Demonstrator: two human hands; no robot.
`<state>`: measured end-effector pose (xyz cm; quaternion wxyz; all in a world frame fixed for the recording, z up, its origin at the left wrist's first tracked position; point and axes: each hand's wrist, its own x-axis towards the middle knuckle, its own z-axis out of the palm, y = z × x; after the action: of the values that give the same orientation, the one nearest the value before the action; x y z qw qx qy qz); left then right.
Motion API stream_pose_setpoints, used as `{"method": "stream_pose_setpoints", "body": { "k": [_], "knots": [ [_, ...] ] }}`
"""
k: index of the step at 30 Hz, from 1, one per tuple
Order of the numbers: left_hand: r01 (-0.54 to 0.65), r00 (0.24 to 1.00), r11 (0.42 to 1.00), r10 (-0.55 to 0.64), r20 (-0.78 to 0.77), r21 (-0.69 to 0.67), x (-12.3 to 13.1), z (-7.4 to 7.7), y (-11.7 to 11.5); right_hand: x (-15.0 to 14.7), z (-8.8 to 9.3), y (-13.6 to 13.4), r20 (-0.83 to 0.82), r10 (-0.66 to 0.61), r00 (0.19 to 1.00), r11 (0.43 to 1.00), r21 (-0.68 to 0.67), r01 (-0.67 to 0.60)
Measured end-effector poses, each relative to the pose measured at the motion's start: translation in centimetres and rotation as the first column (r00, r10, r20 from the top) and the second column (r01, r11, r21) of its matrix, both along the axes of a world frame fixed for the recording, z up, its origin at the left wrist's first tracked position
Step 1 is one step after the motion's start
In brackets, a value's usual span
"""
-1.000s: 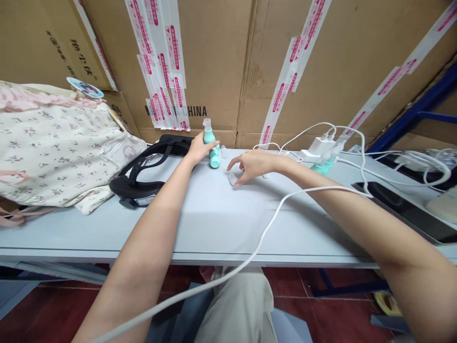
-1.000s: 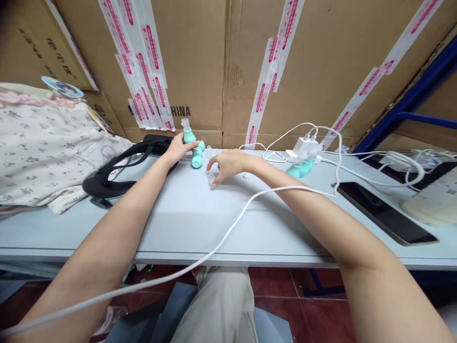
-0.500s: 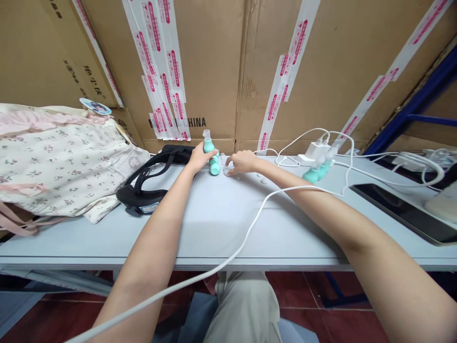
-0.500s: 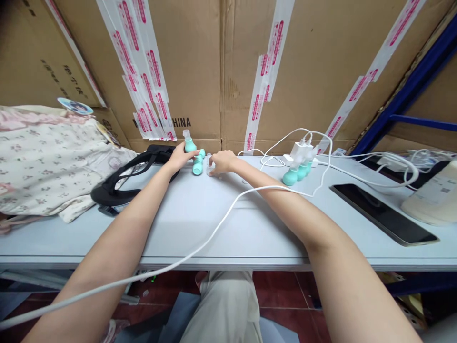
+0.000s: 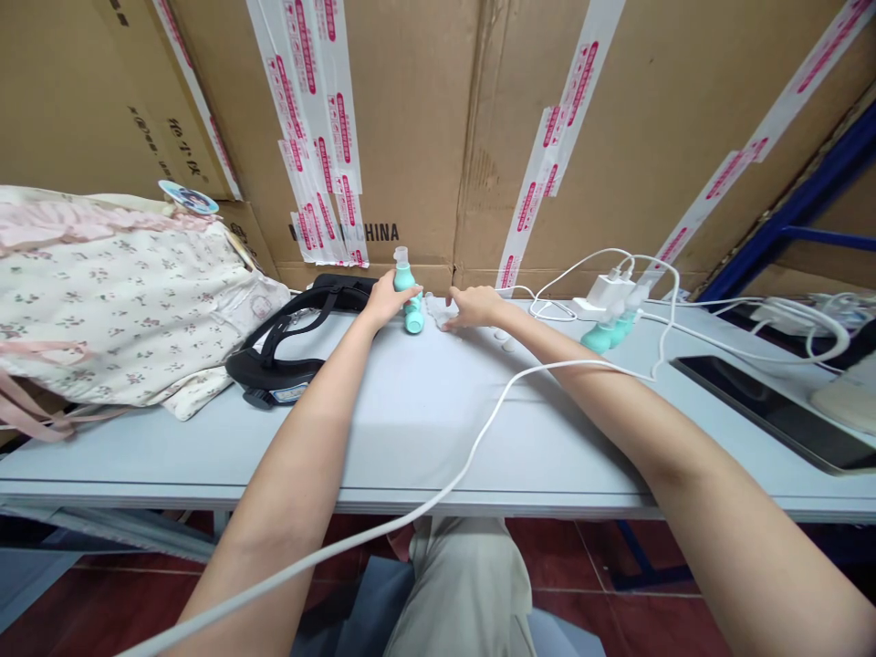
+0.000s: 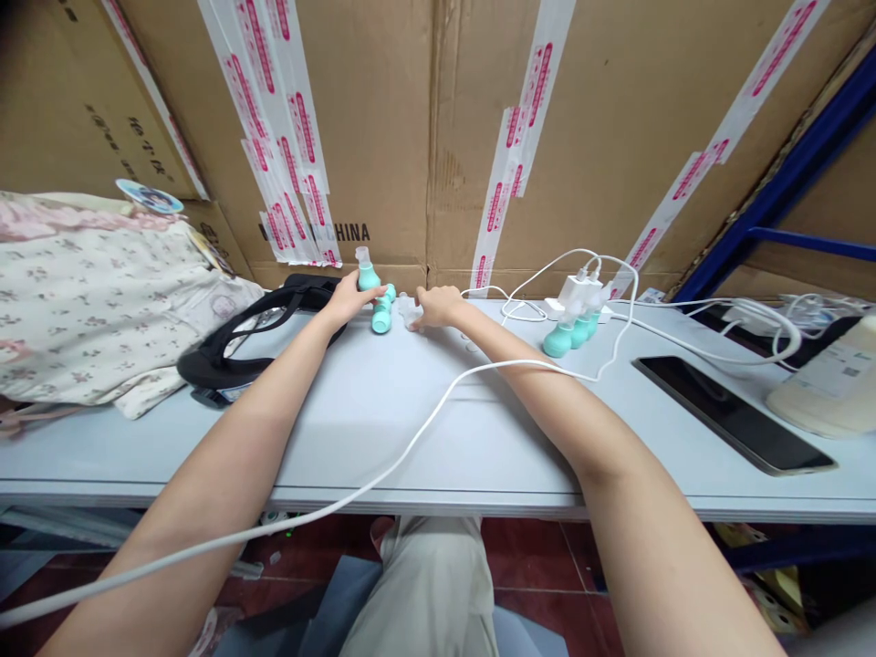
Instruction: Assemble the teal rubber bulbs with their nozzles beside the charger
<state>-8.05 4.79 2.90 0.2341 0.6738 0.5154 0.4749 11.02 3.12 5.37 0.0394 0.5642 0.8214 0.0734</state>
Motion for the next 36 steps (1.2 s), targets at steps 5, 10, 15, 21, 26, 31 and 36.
{"method": "stream_pose_setpoints", "body": {
  "k": [5, 10, 15, 21, 26, 31, 36],
  "knots": [
    [0.009, 1.0, 1.0, -0.009, 0.001, 0.0, 0.0, 0.0, 0.0, 0.3, 0.2, 0.4, 0.039, 0.015, 0.999, 0.998, -0.066, -0.013],
    [0.015, 1.0, 1.0, -0.015, -0.008, -0.003, 0.0, -0.1, 0.0, 0.0, 0.3, 0.6, 0.015, 0.029, 0.999, 0.995, -0.095, -0.028],
    [0.027, 1.0, 1.0, -0.027, 0.0, 0.012, -0.2, -0.2, 0.2, -0.4, -0.1, 0.9, 0.003, 0.05, 0.999, 0.994, -0.102, -0.05],
    [0.025, 1.0, 1.0, -0.025, -0.017, 0.006, -0.2, -0.3, 0.4, -0.8, -0.2, 0.8, 0.019, 0.071, 0.997, 0.994, -0.086, -0.069],
    [0.027, 0.999, 1.0, -0.027, -0.03, 0.014, -0.3, -0.4, 0.5, -1.3, -0.1, 0.3, 0.034, 0.065, 0.997, 0.996, -0.066, -0.063],
    [0.038, 0.999, 0.999, -0.038, -0.032, 0.011, -0.3, -0.4, 0.5, -1.7, -0.4, -0.2, 0.076, 0.072, 0.994, 0.997, 0.001, -0.072],
    [0.039, 0.999, 0.999, -0.038, -0.025, 0.022, -0.4, -0.4, 0.5, -2.1, -0.2, -0.7, 0.101, 0.092, 0.991, 0.993, 0.063, -0.099]
  ]
}}
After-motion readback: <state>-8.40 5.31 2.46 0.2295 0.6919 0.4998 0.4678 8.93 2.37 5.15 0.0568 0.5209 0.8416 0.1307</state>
